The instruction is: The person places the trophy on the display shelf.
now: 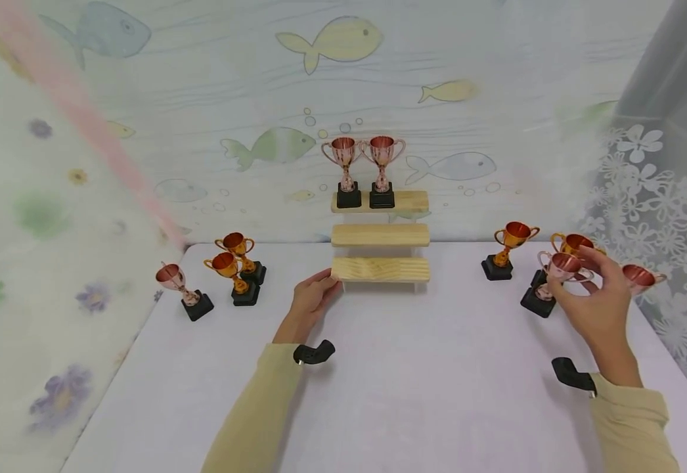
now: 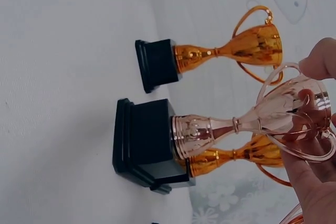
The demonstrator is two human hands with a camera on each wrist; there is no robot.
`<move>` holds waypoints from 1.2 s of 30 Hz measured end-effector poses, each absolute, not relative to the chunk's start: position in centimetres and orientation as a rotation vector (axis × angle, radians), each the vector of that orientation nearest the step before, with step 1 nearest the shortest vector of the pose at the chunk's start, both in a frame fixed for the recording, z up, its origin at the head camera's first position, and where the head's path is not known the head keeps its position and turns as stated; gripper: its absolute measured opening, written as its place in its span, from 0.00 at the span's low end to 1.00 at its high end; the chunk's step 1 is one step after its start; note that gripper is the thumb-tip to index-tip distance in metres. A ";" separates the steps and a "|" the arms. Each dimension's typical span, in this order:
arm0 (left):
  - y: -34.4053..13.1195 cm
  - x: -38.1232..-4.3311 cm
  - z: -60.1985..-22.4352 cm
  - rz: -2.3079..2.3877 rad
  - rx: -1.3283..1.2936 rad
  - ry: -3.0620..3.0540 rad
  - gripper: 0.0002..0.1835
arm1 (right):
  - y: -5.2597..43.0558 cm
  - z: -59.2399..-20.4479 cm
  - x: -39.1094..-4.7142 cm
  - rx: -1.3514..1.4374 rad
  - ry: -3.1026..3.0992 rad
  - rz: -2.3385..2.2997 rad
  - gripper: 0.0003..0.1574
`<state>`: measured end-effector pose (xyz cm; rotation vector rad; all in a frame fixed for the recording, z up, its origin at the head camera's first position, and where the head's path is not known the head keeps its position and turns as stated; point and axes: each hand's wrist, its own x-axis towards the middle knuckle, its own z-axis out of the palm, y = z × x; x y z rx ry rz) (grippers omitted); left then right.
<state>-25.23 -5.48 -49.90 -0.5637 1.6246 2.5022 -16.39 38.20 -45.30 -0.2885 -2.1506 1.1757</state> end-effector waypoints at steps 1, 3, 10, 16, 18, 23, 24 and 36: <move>-5.5 -25.2 -49.9 2.504 -0.563 1.622 0.20 | 38.2 -45.4 -16.4 -0.289 -2.139 1.191 0.38; -5.5 -25.2 -49.9 2.505 -0.560 1.617 0.20 | 38.1 -45.5 -16.5 -0.296 -2.122 1.222 0.38; -5.5 -25.2 -49.9 2.508 -0.561 1.613 0.20 | 37.4 -46.1 -16.8 -0.324 -2.084 1.338 0.38; -5.5 -25.3 -49.8 2.503 -0.568 1.617 0.20 | 37.0 -47.0 -17.4 -0.353 -2.003 1.439 0.37; -5.5 -25.3 -49.8 2.505 -0.565 1.619 0.20 | 36.9 -47.2 -17.5 -0.368 -1.982 1.457 0.35; -5.4 -25.3 -50.0 2.510 -0.567 1.615 0.20 | 36.9 -47.7 -17.6 -0.369 -1.957 1.453 0.30; -5.4 -25.3 -50.0 2.511 -0.567 1.613 0.20 | 36.8 -47.8 -17.5 -0.368 -1.953 1.453 0.29; -5.5 -25.2 -49.8 2.523 -0.571 1.583 0.19 | 35.7 -47.6 -17.0 -0.309 -1.971 1.440 0.33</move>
